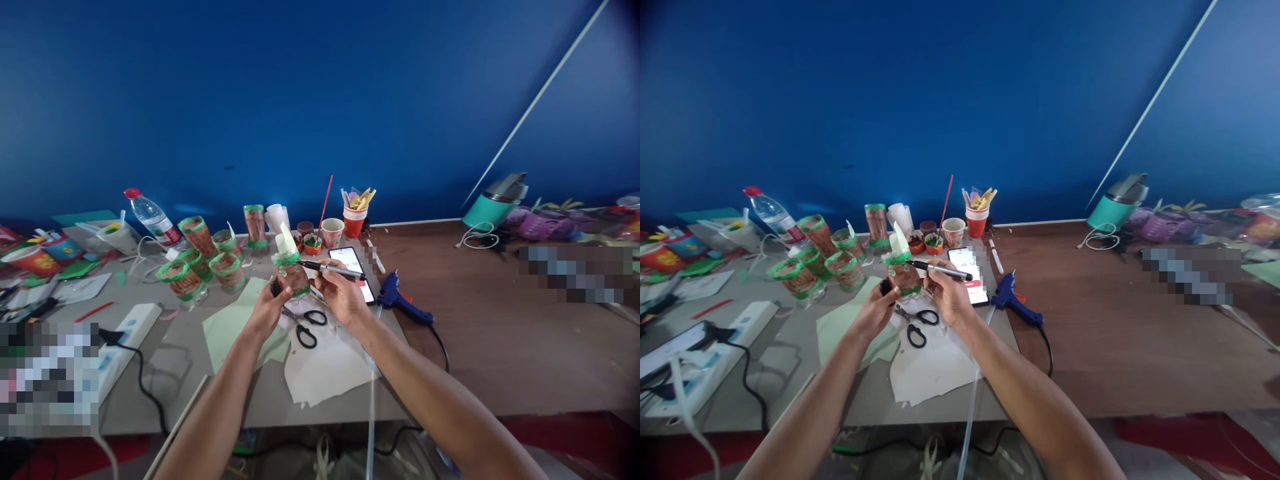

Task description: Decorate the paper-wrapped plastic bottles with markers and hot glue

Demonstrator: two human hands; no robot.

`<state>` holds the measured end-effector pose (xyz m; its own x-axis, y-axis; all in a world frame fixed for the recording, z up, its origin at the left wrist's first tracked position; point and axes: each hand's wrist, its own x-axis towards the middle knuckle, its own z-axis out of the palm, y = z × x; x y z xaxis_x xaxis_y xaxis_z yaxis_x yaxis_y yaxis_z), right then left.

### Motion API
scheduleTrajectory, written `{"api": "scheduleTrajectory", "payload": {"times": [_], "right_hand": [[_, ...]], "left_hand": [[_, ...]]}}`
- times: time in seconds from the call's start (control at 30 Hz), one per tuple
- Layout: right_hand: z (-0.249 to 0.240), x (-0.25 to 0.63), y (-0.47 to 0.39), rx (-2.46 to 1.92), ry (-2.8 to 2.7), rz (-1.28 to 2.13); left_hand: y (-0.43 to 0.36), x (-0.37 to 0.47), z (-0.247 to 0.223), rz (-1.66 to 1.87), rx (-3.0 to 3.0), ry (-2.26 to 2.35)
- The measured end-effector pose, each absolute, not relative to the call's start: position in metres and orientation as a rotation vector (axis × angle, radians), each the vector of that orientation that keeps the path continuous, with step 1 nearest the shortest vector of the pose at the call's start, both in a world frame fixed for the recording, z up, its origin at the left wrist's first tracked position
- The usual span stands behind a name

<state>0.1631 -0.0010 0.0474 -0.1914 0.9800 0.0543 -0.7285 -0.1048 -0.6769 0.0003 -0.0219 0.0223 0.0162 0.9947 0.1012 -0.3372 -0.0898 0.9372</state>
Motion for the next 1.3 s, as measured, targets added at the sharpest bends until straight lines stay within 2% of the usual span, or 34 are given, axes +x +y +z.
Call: {"api": "scheduleTrajectory", "payload": {"times": [1.3], "right_hand": [[0.049,0.162,-0.003,-0.477,-0.737,1.591]], "left_hand": [[-0.020,-0.001,0.017,1.399,1.057,0.835]]}}
